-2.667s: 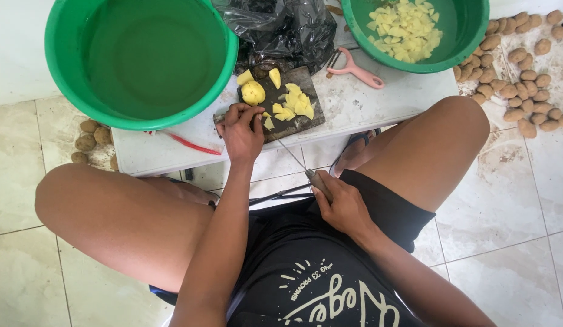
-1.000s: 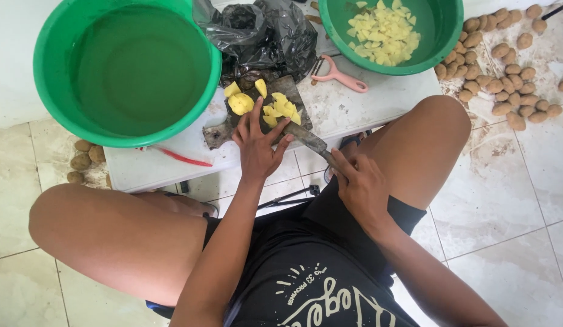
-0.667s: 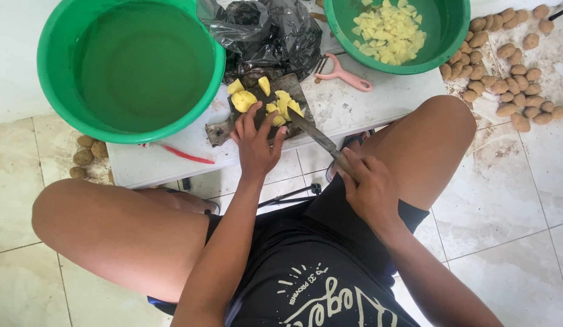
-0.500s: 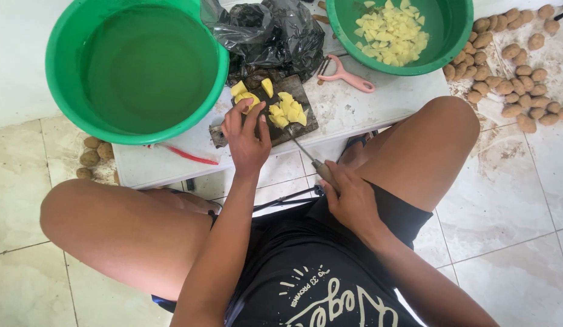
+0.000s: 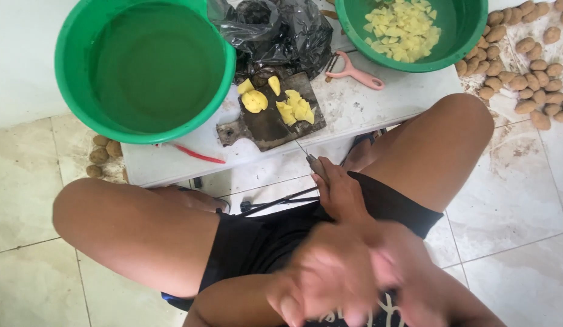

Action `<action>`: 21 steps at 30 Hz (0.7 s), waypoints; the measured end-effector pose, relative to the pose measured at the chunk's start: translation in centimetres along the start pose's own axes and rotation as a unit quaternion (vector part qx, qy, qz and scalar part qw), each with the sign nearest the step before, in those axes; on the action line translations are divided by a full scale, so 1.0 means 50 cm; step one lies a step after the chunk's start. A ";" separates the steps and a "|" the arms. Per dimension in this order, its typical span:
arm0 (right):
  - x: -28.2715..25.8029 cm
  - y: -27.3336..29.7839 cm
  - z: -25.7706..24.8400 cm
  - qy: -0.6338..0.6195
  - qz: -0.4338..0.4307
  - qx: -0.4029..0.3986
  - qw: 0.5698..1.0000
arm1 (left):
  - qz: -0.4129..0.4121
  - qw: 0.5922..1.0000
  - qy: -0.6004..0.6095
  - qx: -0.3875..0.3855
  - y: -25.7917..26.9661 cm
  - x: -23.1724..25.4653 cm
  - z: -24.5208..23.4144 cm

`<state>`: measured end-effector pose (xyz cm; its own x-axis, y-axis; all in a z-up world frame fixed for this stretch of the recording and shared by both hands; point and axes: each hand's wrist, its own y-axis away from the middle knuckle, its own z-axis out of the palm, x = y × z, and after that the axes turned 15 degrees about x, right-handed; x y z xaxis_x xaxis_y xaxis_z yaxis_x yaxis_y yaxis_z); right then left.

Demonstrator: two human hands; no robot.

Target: Slicing peeled potatoes into small pieces on a cutting board using a knife.

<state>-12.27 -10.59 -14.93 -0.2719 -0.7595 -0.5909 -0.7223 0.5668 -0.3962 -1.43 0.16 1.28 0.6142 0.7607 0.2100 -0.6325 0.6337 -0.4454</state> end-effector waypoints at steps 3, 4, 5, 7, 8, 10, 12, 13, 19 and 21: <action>0.008 -0.066 0.138 0.057 0.009 -0.043 0.997 | 0.013 0.997 -0.075 0.007 -0.006 0.028 -0.007; 0.001 -0.065 0.139 0.063 0.007 -0.037 0.997 | 0.018 0.995 -0.099 0.014 -0.001 0.034 -0.007; 0.001 -0.073 0.139 0.073 0.005 -0.022 0.997 | 0.020 0.993 -0.119 0.014 -0.003 0.036 -0.011; -0.006 -0.071 0.134 0.072 0.014 -0.018 0.997 | 0.023 0.987 -0.156 0.013 -0.014 0.035 -0.022; -0.007 -0.071 0.132 0.071 0.023 -0.017 0.997 | 0.024 0.984 -0.174 0.012 -0.020 0.034 -0.028; -0.007 -0.073 0.135 0.057 0.027 -0.020 0.998 | 0.024 0.977 -0.210 0.019 -0.022 0.030 -0.042; -0.011 -0.070 0.132 0.043 0.032 -0.026 0.998 | 0.023 0.969 -0.245 0.029 -0.020 0.026 -0.056; -0.016 -0.074 0.133 0.035 0.027 -0.033 0.998 | 0.024 0.963 -0.265 0.031 -0.022 0.028 -0.065; -0.026 -0.083 0.131 0.044 0.009 -0.027 0.999 | 0.042 0.922 -0.382 0.040 -0.045 0.033 -0.177; -0.026 -0.078 0.131 0.035 0.007 -0.024 0.999 | 0.047 0.907 -0.416 0.044 -0.048 0.032 -0.190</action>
<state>-4.92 -9.71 -17.24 -0.3251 -0.7730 -0.5448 -0.7469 0.5632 -0.3534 5.55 -1.50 -5.59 0.0108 0.6322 0.7747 -0.7218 0.5411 -0.4315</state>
